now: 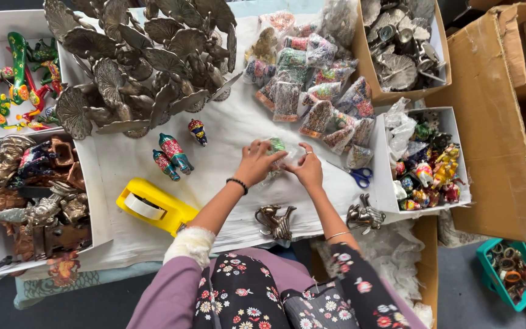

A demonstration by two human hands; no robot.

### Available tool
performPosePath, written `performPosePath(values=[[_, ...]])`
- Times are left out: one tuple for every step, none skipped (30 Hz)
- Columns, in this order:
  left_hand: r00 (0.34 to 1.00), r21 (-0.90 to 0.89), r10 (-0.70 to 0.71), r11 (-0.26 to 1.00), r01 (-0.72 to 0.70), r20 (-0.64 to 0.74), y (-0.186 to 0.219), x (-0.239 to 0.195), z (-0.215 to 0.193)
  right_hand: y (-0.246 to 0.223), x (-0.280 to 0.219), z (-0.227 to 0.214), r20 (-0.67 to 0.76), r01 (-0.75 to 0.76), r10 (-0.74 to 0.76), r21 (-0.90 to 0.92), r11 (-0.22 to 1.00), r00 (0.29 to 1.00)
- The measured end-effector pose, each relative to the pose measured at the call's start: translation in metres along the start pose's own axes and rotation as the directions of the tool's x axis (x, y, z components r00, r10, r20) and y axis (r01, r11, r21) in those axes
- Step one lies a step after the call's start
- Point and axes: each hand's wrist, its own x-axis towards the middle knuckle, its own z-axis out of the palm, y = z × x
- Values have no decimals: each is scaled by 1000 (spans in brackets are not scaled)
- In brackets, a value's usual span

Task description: The person wraps small decorative figurines in bubble wrap and places them into a cardboard box. They also handle a roll of tape and a pair of scissors on the table while organizing the items.

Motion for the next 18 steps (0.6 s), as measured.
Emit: performPosePath(values=[[1000,4,-4,1000,4,-6,9,-5,-1,0,-4,-1,1,8,-8,0,1000,1000],[991,-60,-112,992,108,-73,15,-8,-4,-1,-6,-1,-67,25,-27,-34,999,997],[966,-130,-221,970,204,-134,22,-10,-6,-3,-7,-1,-134,40,-48,-68,997,990],[966,-126,-220,971,203,-135,30,-7,-7,5,-6,7,-134,41,-50,-64,997,990],[920,-167,-370,923,347,-131,38,-4,-9,14,-4,14,-159,31,-29,11,999,987],[849,-213,-514,849,484,-120,50,-1,-8,25,-4,18,-179,21,-7,79,997,984],[848,-215,-516,847,485,-119,58,5,-10,26,-4,13,-177,22,-8,76,997,984],[800,-232,-593,795,561,-97,65,10,-13,26,-5,10,-178,51,-16,191,980,984],[744,-247,-664,735,632,-73,71,15,-16,25,-6,6,-179,78,-23,304,950,984],[736,-243,-673,727,642,-69,72,11,-14,28,-12,-2,-166,75,-25,303,950,986],[759,-283,-646,745,604,-78,72,7,-11,30,-18,-9,-175,216,-178,233,948,968],[782,-319,-616,763,562,-95,70,4,-10,30,-22,-16,-178,360,-331,166,918,927],[776,-314,-624,759,571,-97,66,-9,-11,33,-19,-21,-169,363,-336,172,916,927],[864,-255,-486,859,444,-132,62,-23,-12,38,-16,-26,-112,557,-554,-6,830,825],[929,-190,-335,933,305,-156,59,-38,-11,43,-14,-30,-15,720,-732,-165,673,681],[926,-188,-345,930,315,-155,55,-48,-14,44,-10,-36,-7,725,-735,-159,670,678],[977,-70,-195,979,190,-83,51,-59,-17,45,-5,-40,90,816,-821,-215,536,563],[999,36,-49,998,49,7,47,-71,-19,46,-1,-44,193,888,-880,-254,383,435]])
